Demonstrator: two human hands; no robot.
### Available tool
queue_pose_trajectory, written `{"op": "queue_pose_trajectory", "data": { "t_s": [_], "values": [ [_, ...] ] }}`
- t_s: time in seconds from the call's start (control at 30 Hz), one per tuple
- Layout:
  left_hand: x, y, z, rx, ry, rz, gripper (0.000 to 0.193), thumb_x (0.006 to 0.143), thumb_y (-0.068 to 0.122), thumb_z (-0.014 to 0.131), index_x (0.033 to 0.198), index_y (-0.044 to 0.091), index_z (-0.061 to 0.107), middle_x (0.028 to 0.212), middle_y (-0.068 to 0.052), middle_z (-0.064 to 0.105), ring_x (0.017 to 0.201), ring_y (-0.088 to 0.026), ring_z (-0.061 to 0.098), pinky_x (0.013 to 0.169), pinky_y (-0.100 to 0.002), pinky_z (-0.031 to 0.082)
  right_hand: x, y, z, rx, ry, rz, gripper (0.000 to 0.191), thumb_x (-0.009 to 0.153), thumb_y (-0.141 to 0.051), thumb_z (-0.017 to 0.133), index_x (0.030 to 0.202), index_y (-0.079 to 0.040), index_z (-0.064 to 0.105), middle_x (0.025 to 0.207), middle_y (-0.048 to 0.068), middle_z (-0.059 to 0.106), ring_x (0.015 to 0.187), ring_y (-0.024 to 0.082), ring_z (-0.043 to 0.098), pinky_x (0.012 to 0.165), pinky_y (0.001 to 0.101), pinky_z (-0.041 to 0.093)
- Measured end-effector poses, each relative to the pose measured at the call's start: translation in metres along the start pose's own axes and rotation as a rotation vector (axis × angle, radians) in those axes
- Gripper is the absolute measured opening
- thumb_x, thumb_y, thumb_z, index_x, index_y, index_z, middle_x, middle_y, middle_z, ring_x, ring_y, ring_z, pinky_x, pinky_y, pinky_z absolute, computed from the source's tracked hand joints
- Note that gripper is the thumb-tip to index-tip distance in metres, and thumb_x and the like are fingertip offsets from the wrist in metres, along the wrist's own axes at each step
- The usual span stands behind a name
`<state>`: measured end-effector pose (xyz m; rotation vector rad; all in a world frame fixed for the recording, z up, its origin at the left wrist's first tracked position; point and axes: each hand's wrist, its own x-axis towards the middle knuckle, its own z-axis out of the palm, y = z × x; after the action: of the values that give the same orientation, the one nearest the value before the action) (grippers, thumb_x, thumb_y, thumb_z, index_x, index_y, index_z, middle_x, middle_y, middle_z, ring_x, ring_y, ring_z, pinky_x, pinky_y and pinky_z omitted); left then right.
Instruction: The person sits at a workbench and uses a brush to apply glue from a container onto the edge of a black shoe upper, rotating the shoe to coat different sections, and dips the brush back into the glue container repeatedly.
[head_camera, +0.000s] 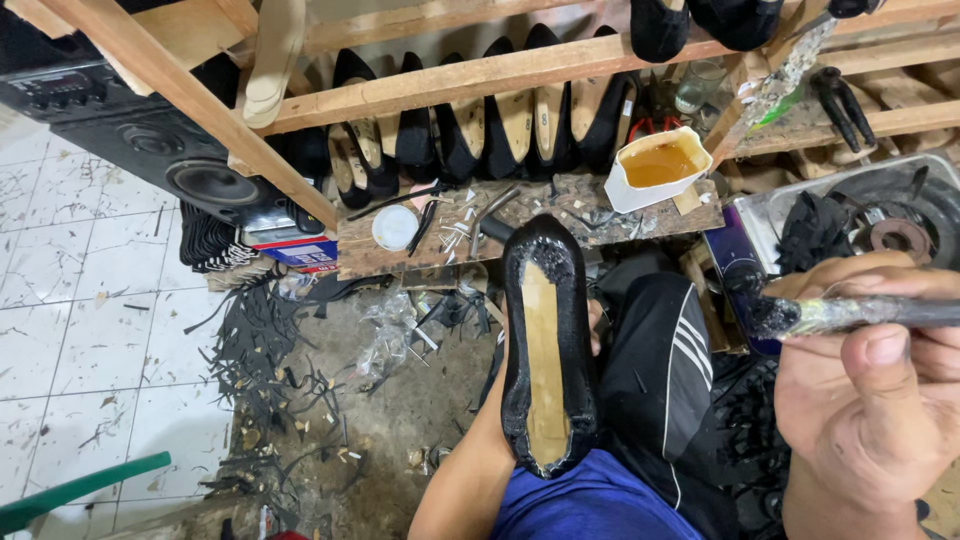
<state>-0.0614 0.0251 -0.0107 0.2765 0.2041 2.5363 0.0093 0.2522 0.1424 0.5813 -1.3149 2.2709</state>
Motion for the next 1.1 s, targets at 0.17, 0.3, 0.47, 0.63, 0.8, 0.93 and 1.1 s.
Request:
{"op": "queue_pose_trajectory", "data": {
  "t_s": [0.17,0.3,0.47,0.63,0.8,0.93,1.1],
  "values": [
    [0.002,0.000,-0.009,0.006,0.011,-0.008,0.077,0.090,0.067,0.064,0.128,0.000,0.064,0.107,-0.022,0.068,0.085,-0.039,0.072,0.075,-0.049,0.063,0.000,-0.001,0.003,0.001,0.007,0.000,0.015,0.109,-0.009,0.070,0.115,0.002,0.062,0.107,0.018,0.067,0.094,0.023,0.069,0.090,0.0368,0.058],
    [0.000,0.003,-0.017,0.027,0.065,0.013,0.080,0.091,0.070,0.063,0.128,-0.001,0.064,0.105,-0.024,0.068,0.082,-0.041,0.071,0.072,-0.050,0.063,0.003,-0.001,0.006,-0.006,0.010,0.000,0.015,0.110,-0.008,0.070,0.116,0.002,0.061,0.108,0.018,0.067,0.095,0.023,0.069,0.091,0.0367,0.058],
    [-0.002,0.004,-0.022,0.060,0.234,0.045,0.083,0.083,0.072,0.067,0.130,0.004,0.064,0.109,-0.019,0.073,0.086,-0.037,0.073,0.075,-0.051,0.064,0.008,0.002,0.005,-0.033,0.022,-0.004,0.016,0.111,-0.008,0.070,0.117,0.002,0.060,0.110,0.018,0.067,0.096,0.023,0.069,0.092,0.0366,0.058],
    [0.000,0.009,-0.019,-0.047,0.430,0.156,0.067,0.095,0.060,0.065,0.134,0.004,0.065,0.112,-0.016,0.075,0.089,-0.028,0.075,0.078,-0.041,0.064,0.045,0.041,-0.019,-0.133,0.093,-0.025,0.014,0.110,-0.001,0.069,0.121,0.004,0.063,0.111,0.014,0.066,0.097,0.021,0.067,0.091,0.0337,0.057],
    [-0.009,0.014,-0.012,0.015,0.403,0.244,0.058,0.101,0.053,0.061,0.130,0.003,0.066,0.110,-0.016,0.074,0.087,-0.028,0.075,0.076,-0.040,0.064,0.118,0.124,-0.077,-0.639,0.118,0.106,0.012,0.106,-0.004,0.071,0.117,0.000,0.070,0.101,0.004,0.071,0.088,0.013,0.068,0.081,0.0279,0.056],
    [-0.018,0.015,-0.005,-0.010,0.525,0.273,0.060,0.097,0.054,0.060,0.127,0.002,0.066,0.109,-0.016,0.075,0.087,-0.028,0.075,0.077,-0.041,0.064,0.149,0.188,-0.116,-1.185,-0.133,0.305,0.017,0.096,-0.018,0.076,0.103,-0.003,0.072,0.084,0.010,0.069,0.068,0.020,0.067,0.064,0.0371,0.051],
    [-0.030,0.016,0.002,-0.069,0.513,0.249,0.060,0.096,0.056,0.060,0.126,0.004,0.066,0.110,-0.015,0.075,0.093,-0.027,0.074,0.082,-0.040,0.062,0.158,0.244,-0.151,-1.580,-0.376,0.044,0.029,0.087,-0.027,0.085,0.091,-0.001,0.075,0.089,0.020,0.069,0.086,0.039,0.065,0.077,0.0509,0.050]
  ]
}}
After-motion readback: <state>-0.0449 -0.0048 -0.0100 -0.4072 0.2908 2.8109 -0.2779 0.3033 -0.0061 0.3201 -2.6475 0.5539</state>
